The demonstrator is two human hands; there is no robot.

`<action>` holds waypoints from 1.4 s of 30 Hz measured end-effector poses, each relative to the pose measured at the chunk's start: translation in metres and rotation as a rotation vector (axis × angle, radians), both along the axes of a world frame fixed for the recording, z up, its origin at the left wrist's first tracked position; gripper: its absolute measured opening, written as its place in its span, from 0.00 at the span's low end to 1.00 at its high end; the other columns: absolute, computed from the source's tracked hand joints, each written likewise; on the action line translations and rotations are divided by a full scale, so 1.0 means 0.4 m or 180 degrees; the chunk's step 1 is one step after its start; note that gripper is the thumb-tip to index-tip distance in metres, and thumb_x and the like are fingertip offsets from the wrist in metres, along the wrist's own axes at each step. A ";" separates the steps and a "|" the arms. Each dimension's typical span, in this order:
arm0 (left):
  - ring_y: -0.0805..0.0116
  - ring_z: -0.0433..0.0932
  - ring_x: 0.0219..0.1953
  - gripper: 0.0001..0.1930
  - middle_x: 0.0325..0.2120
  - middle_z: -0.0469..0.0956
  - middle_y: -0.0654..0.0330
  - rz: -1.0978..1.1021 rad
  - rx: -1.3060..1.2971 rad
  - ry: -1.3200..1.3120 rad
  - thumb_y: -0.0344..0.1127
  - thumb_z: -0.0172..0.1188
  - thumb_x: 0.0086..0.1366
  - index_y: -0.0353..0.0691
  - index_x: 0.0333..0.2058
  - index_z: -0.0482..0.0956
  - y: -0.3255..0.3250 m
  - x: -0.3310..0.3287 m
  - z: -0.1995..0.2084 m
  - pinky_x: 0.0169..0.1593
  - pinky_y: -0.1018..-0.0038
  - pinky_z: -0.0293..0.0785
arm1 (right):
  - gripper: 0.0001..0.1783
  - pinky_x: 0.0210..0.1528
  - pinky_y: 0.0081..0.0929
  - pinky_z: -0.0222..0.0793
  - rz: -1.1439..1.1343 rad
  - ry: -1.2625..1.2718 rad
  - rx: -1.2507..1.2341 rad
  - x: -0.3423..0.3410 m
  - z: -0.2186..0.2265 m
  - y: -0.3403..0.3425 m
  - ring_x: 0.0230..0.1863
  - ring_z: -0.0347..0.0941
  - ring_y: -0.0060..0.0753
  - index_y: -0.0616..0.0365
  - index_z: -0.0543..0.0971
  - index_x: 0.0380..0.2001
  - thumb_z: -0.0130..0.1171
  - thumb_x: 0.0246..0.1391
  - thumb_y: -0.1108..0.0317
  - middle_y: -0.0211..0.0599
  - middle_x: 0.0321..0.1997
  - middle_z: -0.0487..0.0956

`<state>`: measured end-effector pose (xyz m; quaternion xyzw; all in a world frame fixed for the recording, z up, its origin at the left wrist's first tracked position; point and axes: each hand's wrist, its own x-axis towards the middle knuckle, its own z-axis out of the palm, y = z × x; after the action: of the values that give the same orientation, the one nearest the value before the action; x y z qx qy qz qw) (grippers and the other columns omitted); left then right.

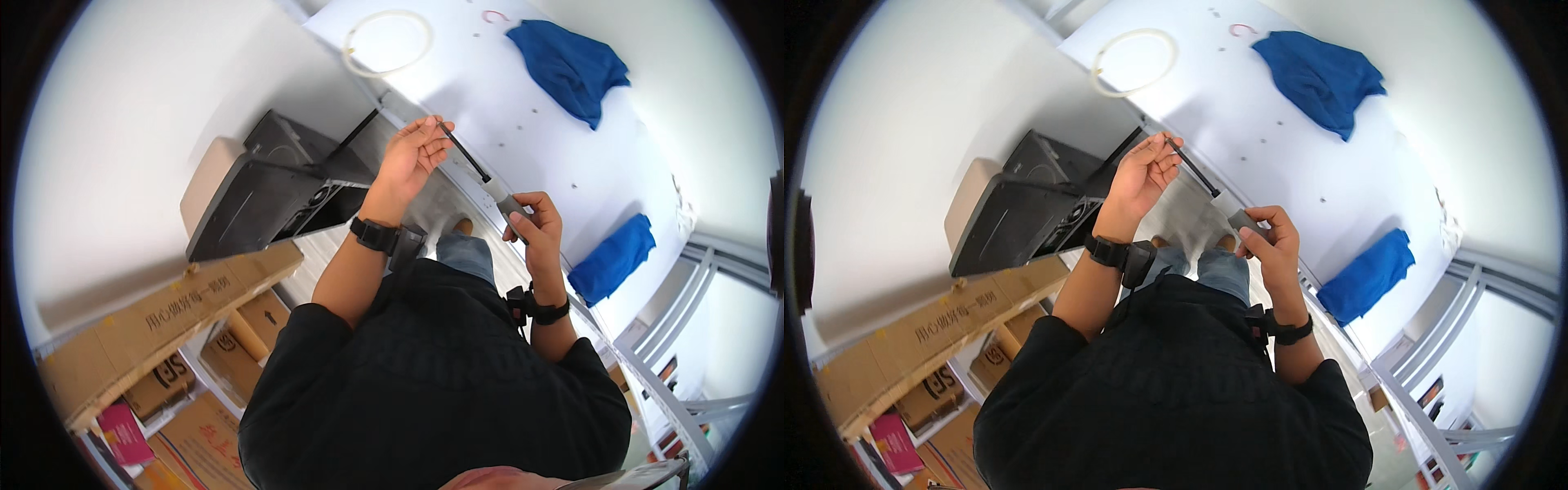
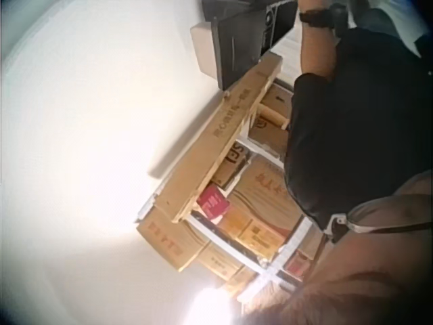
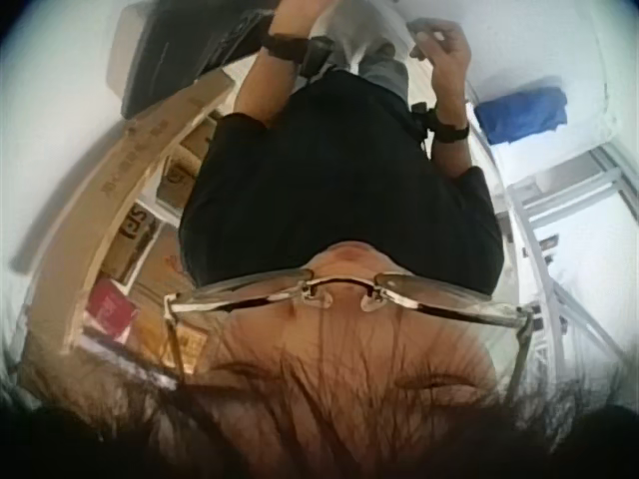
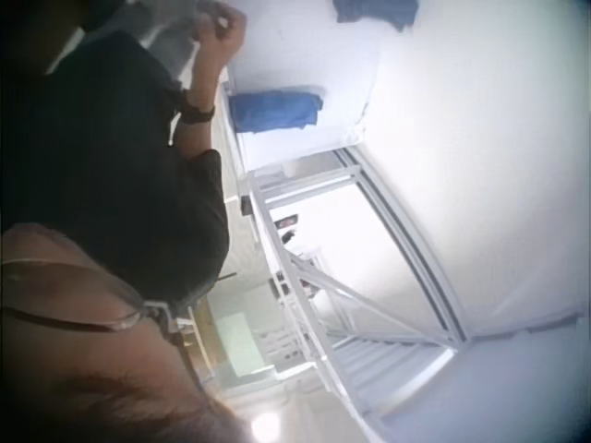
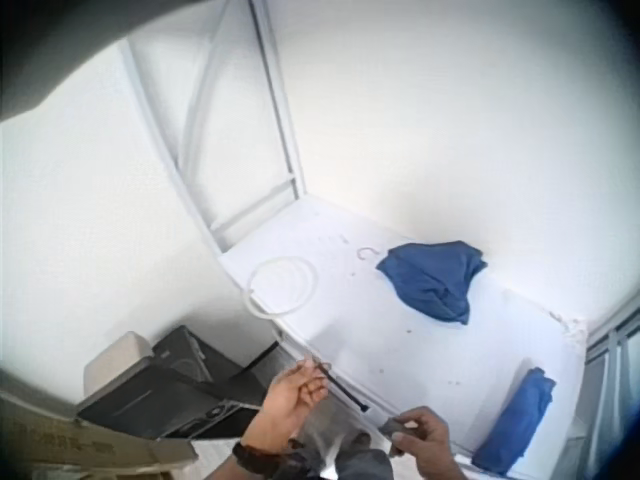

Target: The person wipes the interior of an electronic device with a blue cloth, then uses a screwdriver to remove screws from a black panel and reattaches it to the device. The person also handles a metal vent cover and secures it to the device.

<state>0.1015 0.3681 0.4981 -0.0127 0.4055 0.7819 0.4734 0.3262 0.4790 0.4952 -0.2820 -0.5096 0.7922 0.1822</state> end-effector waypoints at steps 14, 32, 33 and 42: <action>0.77 0.73 0.29 0.07 0.34 0.78 0.63 0.0980 0.0340 -0.0196 0.38 0.51 0.69 0.41 0.37 0.73 -0.544 -0.139 -0.030 0.34 0.80 0.72 | 0.13 0.25 0.18 0.67 0.0772 -0.0247 0.0655 -0.242 0.058 -0.425 0.22 0.73 0.21 0.62 0.73 0.40 0.60 0.49 0.76 0.33 0.30 0.76; 0.77 0.75 0.30 0.13 0.32 0.78 0.63 0.0567 -0.0173 0.0614 0.42 0.50 0.70 0.38 0.43 0.74 -0.727 -0.228 0.006 0.33 0.81 0.72 | 0.16 0.21 0.17 0.61 0.0402 -0.0070 0.0311 -0.314 0.019 -0.700 0.23 0.74 0.23 0.61 0.72 0.41 0.61 0.47 0.77 0.36 0.41 0.72; 0.77 0.75 0.30 0.13 0.32 0.79 0.63 0.0423 -0.0432 0.0961 0.41 0.50 0.70 0.38 0.43 0.75 -0.731 -0.232 0.020 0.33 0.82 0.72 | 0.16 0.21 0.17 0.61 0.0367 -0.0015 0.0230 -0.321 0.012 -0.698 0.23 0.74 0.24 0.61 0.72 0.41 0.60 0.47 0.76 0.36 0.41 0.72; 0.56 0.74 0.42 0.20 0.36 0.78 0.55 0.1162 -0.2445 0.6090 0.26 0.68 0.46 0.40 0.41 0.77 -0.748 -0.325 0.127 0.44 0.65 0.71 | 0.16 0.21 0.17 0.62 0.0367 -0.0083 0.0270 -0.386 0.000 -0.672 0.22 0.74 0.22 0.62 0.73 0.42 0.62 0.49 0.73 0.34 0.38 0.74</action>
<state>-0.0284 0.0687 0.5488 0.4006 0.8239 0.3438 -0.2061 0.1717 0.2103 0.4952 -0.2545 -0.5605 0.7753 0.1414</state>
